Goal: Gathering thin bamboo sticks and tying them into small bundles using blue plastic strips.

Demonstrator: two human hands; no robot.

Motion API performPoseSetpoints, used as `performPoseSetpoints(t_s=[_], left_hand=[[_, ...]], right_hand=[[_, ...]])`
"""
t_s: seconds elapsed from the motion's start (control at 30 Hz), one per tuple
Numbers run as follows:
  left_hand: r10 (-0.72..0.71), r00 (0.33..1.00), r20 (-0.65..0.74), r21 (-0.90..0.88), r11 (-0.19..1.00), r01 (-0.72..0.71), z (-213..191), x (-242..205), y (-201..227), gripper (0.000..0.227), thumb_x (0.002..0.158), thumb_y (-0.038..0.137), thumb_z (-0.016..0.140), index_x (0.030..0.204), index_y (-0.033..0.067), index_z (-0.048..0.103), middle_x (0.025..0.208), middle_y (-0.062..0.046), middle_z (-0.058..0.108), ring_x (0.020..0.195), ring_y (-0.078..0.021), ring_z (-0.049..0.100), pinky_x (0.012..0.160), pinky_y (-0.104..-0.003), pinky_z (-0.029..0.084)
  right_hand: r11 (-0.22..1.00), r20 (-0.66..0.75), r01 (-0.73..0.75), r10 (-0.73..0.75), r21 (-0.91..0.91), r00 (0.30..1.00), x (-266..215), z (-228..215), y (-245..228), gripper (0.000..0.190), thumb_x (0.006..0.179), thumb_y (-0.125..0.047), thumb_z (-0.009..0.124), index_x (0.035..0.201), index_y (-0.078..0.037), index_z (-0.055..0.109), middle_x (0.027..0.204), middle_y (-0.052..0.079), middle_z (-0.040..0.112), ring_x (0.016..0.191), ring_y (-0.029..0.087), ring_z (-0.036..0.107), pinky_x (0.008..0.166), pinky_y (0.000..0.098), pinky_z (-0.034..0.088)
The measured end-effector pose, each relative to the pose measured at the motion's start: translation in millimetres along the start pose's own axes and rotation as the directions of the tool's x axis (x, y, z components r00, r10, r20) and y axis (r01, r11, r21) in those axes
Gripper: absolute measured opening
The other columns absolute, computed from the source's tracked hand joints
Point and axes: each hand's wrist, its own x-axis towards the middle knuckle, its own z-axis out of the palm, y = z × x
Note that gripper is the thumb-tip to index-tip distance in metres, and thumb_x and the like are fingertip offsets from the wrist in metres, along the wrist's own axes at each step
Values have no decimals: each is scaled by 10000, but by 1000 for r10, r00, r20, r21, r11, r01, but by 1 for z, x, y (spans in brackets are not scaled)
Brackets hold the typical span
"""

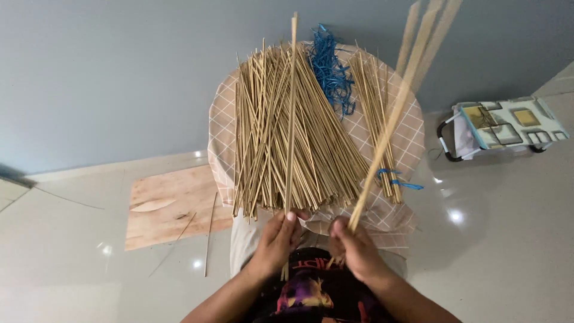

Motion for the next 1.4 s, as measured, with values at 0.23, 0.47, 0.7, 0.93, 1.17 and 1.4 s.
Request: performPoseSetpoints(t_s=[0.23, 0.47, 0.7, 0.93, 1.17, 1.4], left_hand=[[55, 984, 169, 158, 984, -82, 28, 9, 47, 303, 1117, 195, 349, 1109, 32, 604, 654, 37, 471, 486, -111, 432, 391, -261, 419], [13, 991, 132, 371, 926, -62, 43, 11, 53, 343, 1111, 229, 313, 998, 27, 566, 741, -48, 540, 587, -162, 506, 532, -331, 527], [117, 993, -13, 527, 845, -93, 33, 20, 60, 376, 1092, 305, 246, 1169, 70, 529, 737, 17, 495, 622, -142, 511, 533, -289, 506], [30, 950, 309, 714, 653, -253, 56, 7, 69, 776, 841, 25, 491, 1507, -161, 138, 1512, -449, 287, 1162, -540, 571, 917, -560, 564], [87, 960, 265, 653, 716, -245, 46, 1, 78, 808, 884, 88, 624, 1534, -114, 188, 1503, -371, 294, 1374, -547, 361, 1088, -627, 391], [295, 949, 107, 598, 744, -299, 19, 1, 44, 454, 890, 82, 694, 1325, -20, 612, 1239, -239, 629, 1153, -515, 638, 938, -555, 535]], right_hand=[[953, 85, 193, -217, 233, 972, 45, 31, -53, 364, 1033, -283, 650, 1295, -32, 682, 604, -20, 596, 405, 68, 420, 326, 229, 371], [987, -200, 88, -113, -132, 973, 46, 27, -42, 411, 973, -370, 589, 1025, 5, 749, 604, 59, 631, 454, 142, 541, 392, 293, 454], [925, -156, 363, -345, 110, 926, 44, 33, -74, 205, 1052, -347, 574, 1075, -150, 623, 682, -50, 485, 442, 58, 343, 356, 238, 304], [963, -194, 207, -239, -175, 951, 35, 35, -66, 352, 1006, -354, 628, 961, -33, 763, 715, -13, 562, 603, 89, 450, 533, 234, 387], [893, -243, 439, -450, -101, 859, 38, 2, -135, 277, 1054, -447, 576, 1108, -182, 517, 998, 24, 588, 736, 109, 630, 664, 248, 546], [786, -249, 510, -602, -350, 758, 66, -96, -131, 353, 1105, -561, 444, 953, -261, 338, 558, -13, 278, 402, 108, 337, 424, 232, 321]])
